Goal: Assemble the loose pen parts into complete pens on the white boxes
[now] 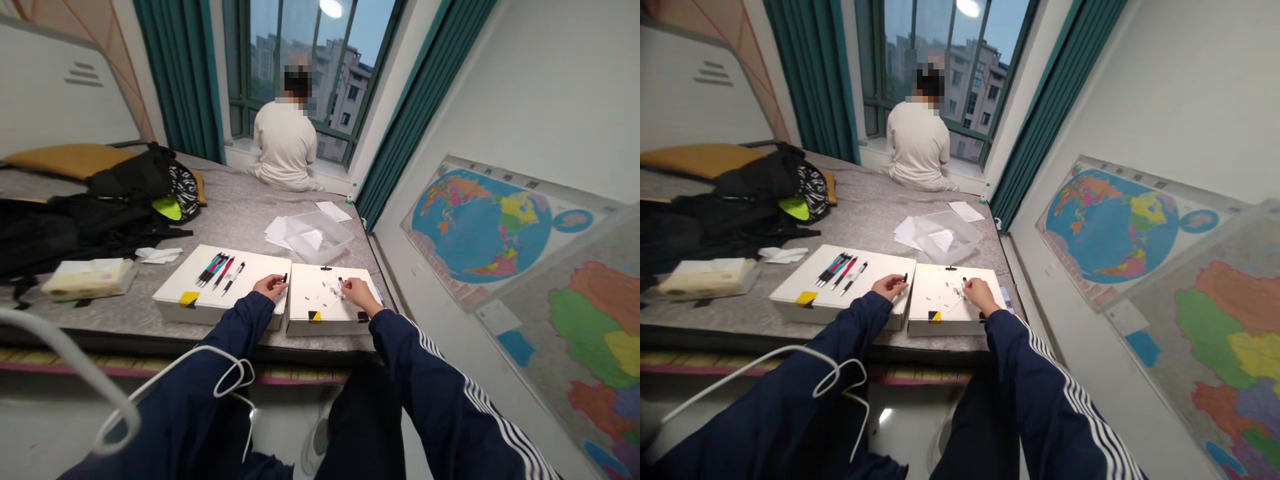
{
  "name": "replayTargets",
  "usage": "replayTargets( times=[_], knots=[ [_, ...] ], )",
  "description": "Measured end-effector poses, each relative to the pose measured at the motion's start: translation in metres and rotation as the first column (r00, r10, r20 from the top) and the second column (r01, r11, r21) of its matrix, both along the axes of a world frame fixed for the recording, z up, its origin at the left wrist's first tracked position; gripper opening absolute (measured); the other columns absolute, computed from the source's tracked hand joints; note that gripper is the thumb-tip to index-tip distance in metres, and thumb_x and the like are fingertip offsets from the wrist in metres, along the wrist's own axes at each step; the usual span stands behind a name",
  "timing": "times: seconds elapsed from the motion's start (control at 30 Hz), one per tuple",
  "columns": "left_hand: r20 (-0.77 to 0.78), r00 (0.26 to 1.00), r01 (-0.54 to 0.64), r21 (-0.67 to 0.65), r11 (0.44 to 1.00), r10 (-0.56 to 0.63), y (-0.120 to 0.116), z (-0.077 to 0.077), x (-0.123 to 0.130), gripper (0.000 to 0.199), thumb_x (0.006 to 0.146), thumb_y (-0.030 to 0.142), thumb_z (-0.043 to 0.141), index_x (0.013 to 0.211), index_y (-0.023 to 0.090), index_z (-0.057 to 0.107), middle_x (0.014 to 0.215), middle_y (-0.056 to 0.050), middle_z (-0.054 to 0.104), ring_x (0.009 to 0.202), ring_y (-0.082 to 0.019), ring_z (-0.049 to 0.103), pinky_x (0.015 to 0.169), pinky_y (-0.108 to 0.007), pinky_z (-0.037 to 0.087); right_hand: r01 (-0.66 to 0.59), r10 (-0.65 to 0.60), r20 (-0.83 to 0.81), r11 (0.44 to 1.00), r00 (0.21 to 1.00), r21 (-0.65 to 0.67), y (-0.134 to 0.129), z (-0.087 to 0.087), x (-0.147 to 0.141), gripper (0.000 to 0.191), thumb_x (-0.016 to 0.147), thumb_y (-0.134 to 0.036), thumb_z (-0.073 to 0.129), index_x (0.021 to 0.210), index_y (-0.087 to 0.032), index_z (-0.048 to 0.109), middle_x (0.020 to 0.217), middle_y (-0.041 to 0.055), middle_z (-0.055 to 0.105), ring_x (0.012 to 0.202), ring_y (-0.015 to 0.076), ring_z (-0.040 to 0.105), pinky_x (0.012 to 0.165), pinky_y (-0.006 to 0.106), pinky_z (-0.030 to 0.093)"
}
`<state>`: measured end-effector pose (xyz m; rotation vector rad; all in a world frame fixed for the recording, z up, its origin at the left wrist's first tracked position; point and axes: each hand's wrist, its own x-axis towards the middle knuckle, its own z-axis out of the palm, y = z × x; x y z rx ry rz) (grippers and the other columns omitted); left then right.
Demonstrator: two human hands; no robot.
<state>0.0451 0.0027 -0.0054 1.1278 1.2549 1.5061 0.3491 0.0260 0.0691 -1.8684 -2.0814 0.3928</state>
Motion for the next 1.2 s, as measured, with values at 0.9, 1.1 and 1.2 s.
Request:
replayTargets(
  times=[0.9, 1.1, 1.2],
  knots=[
    [-0.349, 0.931, 0.107, -0.025, 0.994, -0.109, 0.005, -0.014, -0.009, 0.042, 0.063, 0.046, 0.073, 0.091, 0.015, 0.075, 0.077, -0.007, 0.073, 0.06, -0.014, 0.059, 0.059, -0.026, 0.048, 0.179, -0.165, 0.134, 0.979, 0.977, -0.095, 0.01, -0.007, -0.031, 0.016, 0.072, -0.019, 0.06, 0.084, -0.012, 0.068, 0.088, 0.0158, 0.069, 0.086, 0.024, 0.065, 0.069, 0.026, 0.045],
    [-0.377, 0.919, 0.1, -0.06, 0.993, -0.115, 0.005, -0.013, -0.008, 0.043, 0.061, 0.047, 0.073, 0.092, 0.017, 0.076, 0.076, -0.006, 0.073, 0.062, -0.015, 0.06, 0.059, -0.027, 0.049, -0.114, 0.014, -0.678, 0.988, 0.735, -0.103, -0.005, 0.005, -0.074, 0.023, 0.075, -0.037, 0.057, 0.081, -0.015, 0.06, 0.059, -0.0013, 0.054, 0.048, 0.0099, 0.047, 0.044, 0.019, 0.033],
    [-0.358, 0.923, 0.119, -0.074, 0.99, -0.138, 0.004, -0.011, -0.008, 0.043, 0.06, 0.047, 0.074, 0.091, 0.016, 0.076, 0.076, -0.007, 0.073, 0.061, -0.016, 0.06, 0.06, -0.028, 0.049, -0.239, 0.011, -0.865, 0.963, 0.502, -0.126, -0.019, 0.002, -0.116, 0.027, 0.071, -0.041, 0.062, 0.082, -0.017, 0.058, 0.058, -0.0045, 0.049, 0.045, 0.0071, 0.042, 0.04, 0.017, 0.028]
  ],
)
